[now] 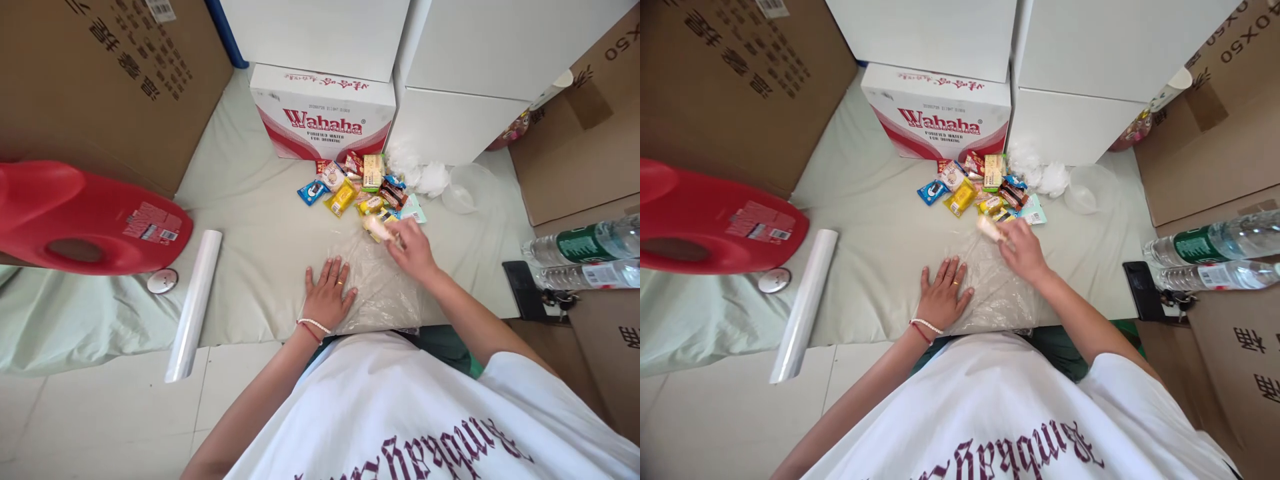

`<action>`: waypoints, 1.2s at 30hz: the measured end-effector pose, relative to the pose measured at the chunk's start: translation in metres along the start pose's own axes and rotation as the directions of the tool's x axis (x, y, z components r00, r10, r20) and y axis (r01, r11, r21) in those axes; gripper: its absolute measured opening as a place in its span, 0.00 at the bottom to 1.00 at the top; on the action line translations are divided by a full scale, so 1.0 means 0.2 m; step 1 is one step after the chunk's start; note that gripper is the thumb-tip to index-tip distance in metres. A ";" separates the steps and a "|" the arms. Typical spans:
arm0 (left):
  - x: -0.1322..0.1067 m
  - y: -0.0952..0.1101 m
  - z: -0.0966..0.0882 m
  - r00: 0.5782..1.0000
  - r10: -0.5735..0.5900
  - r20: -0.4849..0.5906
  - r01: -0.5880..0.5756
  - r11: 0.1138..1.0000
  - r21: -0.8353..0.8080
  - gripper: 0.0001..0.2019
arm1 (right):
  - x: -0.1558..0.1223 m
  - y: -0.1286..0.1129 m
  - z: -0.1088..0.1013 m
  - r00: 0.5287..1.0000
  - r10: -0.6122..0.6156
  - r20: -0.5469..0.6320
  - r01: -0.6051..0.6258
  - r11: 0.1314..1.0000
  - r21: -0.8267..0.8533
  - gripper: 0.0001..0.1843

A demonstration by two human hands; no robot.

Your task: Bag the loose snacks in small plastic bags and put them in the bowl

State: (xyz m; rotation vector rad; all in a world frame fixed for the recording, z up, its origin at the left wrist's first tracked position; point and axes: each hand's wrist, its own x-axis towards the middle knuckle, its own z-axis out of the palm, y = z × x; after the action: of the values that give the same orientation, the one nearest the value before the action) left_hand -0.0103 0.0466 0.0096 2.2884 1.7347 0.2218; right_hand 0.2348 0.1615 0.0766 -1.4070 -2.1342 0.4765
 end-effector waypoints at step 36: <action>-0.07 -0.02 0.03 0.998 -0.041 -0.053 0.048 0.990 0.136 0.30 | -0.52 0.07 0.23 0.962 -0.114 0.249 0.120 0.993 -0.011 0.34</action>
State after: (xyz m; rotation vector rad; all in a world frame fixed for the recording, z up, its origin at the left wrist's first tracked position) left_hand -0.0156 0.0337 0.0036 2.3549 1.8788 0.1569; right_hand 0.2500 0.0713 0.0065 -1.2814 -2.4150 0.6084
